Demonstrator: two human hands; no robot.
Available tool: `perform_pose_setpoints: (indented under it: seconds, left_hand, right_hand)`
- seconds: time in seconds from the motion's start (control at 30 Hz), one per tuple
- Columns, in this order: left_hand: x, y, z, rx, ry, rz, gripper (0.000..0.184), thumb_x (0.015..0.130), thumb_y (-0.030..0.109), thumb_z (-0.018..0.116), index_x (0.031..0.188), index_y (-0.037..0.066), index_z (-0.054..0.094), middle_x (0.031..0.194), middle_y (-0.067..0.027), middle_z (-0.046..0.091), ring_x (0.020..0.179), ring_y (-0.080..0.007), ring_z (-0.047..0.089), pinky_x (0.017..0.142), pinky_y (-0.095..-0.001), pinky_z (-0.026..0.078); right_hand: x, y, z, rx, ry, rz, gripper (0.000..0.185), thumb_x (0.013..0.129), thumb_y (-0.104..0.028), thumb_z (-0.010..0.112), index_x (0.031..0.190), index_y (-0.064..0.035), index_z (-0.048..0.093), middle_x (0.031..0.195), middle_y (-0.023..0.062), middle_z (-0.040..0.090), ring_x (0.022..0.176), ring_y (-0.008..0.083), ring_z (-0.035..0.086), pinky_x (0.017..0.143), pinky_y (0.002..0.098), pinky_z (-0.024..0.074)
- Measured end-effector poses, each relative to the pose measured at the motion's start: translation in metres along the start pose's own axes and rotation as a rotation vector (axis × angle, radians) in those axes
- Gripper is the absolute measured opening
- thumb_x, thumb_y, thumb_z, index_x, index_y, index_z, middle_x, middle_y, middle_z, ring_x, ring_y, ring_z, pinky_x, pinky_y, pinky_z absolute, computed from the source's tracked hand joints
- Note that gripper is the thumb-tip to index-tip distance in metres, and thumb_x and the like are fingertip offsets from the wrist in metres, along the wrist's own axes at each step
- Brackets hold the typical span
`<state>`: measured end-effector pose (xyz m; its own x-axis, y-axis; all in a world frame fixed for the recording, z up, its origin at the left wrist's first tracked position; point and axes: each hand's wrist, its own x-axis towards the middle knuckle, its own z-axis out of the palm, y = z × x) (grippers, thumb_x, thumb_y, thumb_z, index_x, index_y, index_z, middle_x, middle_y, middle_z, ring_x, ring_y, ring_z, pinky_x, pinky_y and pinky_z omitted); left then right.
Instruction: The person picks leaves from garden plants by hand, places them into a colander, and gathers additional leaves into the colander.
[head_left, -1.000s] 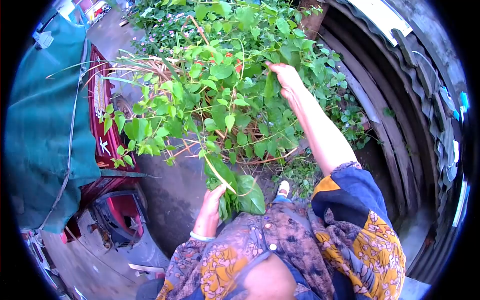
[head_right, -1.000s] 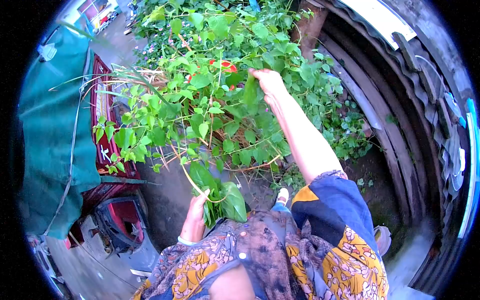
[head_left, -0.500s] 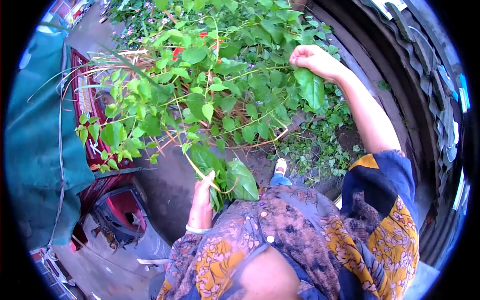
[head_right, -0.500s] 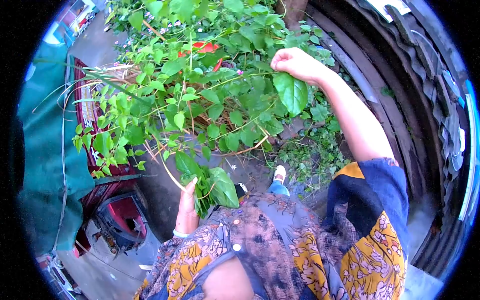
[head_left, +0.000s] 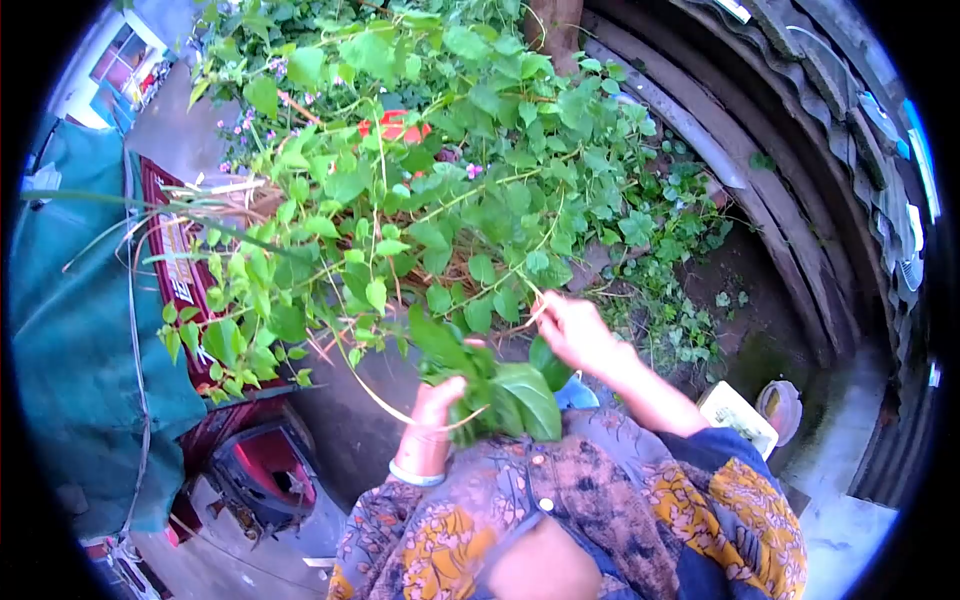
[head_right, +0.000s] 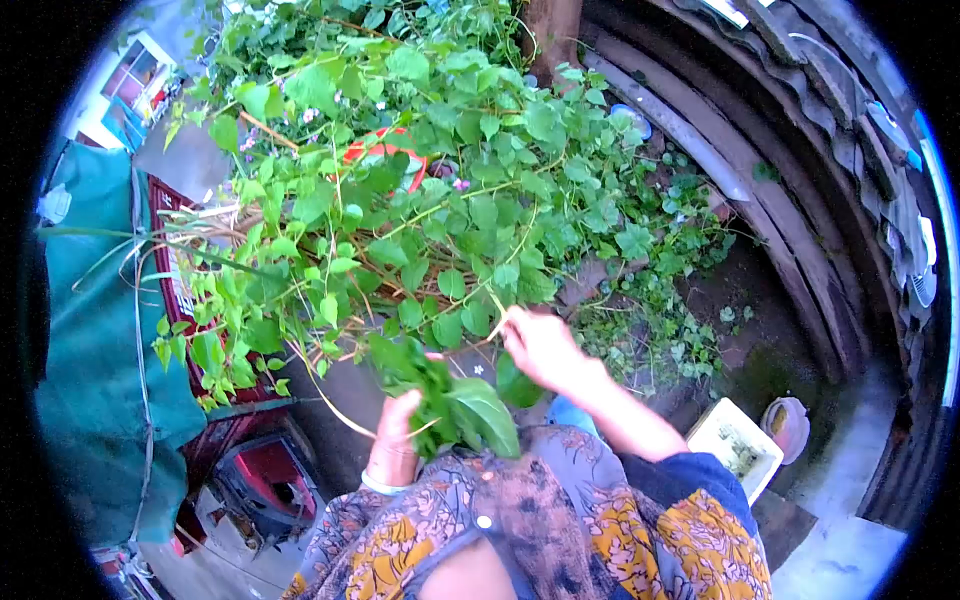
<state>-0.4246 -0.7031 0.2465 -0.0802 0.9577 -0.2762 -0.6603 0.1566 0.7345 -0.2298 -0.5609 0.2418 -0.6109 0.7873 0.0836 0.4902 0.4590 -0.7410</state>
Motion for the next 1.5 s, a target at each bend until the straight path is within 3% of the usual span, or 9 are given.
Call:
perform_pose_setpoints:
  seconds: [0.1,0.23,0.47,0.63,0.87,1.2,1.4,1.47,1.5]
  left_hand:
    - [0.004,0.01,0.041,0.24,-0.06,-0.164,0.053,0.069,0.012,0.072,0.118,0.003,0.051,0.107,-0.005,0.058,0.095,-0.0145,0.056,0.086,-0.0297,0.044]
    - [0.015,-0.007,0.055,0.482,-0.17,-0.094,0.048,0.075,0.003,0.067,0.119,0.0,0.048,0.11,-0.0058,0.057,0.1,-0.0134,0.054,0.089,-0.0293,0.043]
    - [0.011,-0.016,0.071,0.246,-0.229,-0.178,0.059,0.073,0.015,0.068,0.125,0.002,0.045,0.131,-0.0118,0.045,0.113,-0.0189,0.048,0.095,-0.0331,0.039]
    - [0.011,-0.045,0.068,0.24,0.031,-0.306,0.063,0.072,0.021,0.069,0.126,0.002,0.043,0.118,-0.0063,0.052,0.106,-0.0181,0.052,0.092,-0.0326,0.041]
    - [0.018,-0.062,0.081,0.155,-0.048,-0.539,0.058,0.076,0.017,0.066,0.127,0.003,0.04,0.117,-0.0055,0.051,0.111,-0.0178,0.048,0.096,-0.0333,0.038]
    - [0.061,-0.109,0.088,0.319,-0.046,-0.52,0.049,0.077,0.011,0.067,0.121,0.004,0.047,0.113,-0.0031,0.054,0.104,-0.0147,0.052,0.091,-0.0305,0.042]
    - [0.069,-0.122,0.069,0.252,0.106,-0.554,0.043,0.077,0.009,0.064,0.118,0.003,0.05,0.109,-0.0042,0.057,0.098,-0.0153,0.055,0.088,-0.0303,0.044]
    - [0.065,-0.123,0.062,0.18,0.172,-0.547,0.042,0.077,0.009,0.064,0.117,0.003,0.051,0.107,-0.0052,0.058,0.096,-0.0169,0.057,0.087,-0.031,0.046]
    - [0.064,-0.123,0.061,0.172,0.208,-0.544,0.042,0.077,0.009,0.065,0.117,0.003,0.051,0.107,-0.0054,0.058,0.096,-0.0171,0.057,0.087,-0.0311,0.046]
  right_hand:
    - [-0.005,-0.025,-0.005,0.244,-0.042,0.226,0.009,0.086,-0.011,0.055,0.091,-0.0032,0.055,0.068,0.0074,0.057,0.057,0.0128,0.054,0.052,0.028,0.0431]
    - [-0.012,-0.022,-0.004,0.866,0.133,0.183,0.011,0.09,-0.01,0.051,0.094,-0.0007,0.055,0.076,-0.0009,0.057,0.062,0.005,0.049,0.053,0.0236,0.0414]
    - [-0.03,0.012,-0.007,0.625,0.323,0.258,0.011,0.087,-0.011,0.054,0.092,-0.0016,0.057,0.066,-0.0014,0.052,0.061,0.0035,0.045,0.054,0.021,0.0394]
    - [-0.04,0.004,0.005,0.884,0.189,0.294,0.013,0.09,-0.011,0.052,0.097,-0.0002,0.054,0.078,0.0026,0.057,0.068,0.0075,0.055,0.06,0.0238,0.0478]
    - [-0.054,0.042,0.012,0.953,0.281,0.271,0.016,0.089,-0.011,0.053,0.103,-0.0034,0.055,0.084,0.0004,0.058,0.075,0.0063,0.053,0.068,0.0218,0.0446]
    - [-0.065,0.101,0.039,1.156,0.284,0.25,0.028,0.087,-0.013,0.057,0.112,-0.0034,0.05,0.103,0.003,0.057,0.095,0.0095,0.054,0.082,0.0257,0.0445]
    - [-0.045,0.142,0.033,0.734,0.078,0.361,0.02,0.087,-0.014,0.054,0.104,-0.0028,0.055,0.093,0.0041,0.059,0.08,0.0077,0.053,0.07,0.026,0.0457]
    - [-0.03,0.156,0.045,0.647,0.204,0.254,0.017,0.086,-0.016,0.054,0.098,-0.0034,0.056,0.091,0.0102,0.059,0.078,0.0237,0.06,0.069,0.0342,0.0475]
    - [-0.022,0.164,0.046,0.519,0.119,0.227,0.025,0.085,-0.019,0.054,0.103,-0.0017,0.054,0.101,0.0147,0.057,0.09,0.0312,0.058,0.078,0.0395,0.0467]
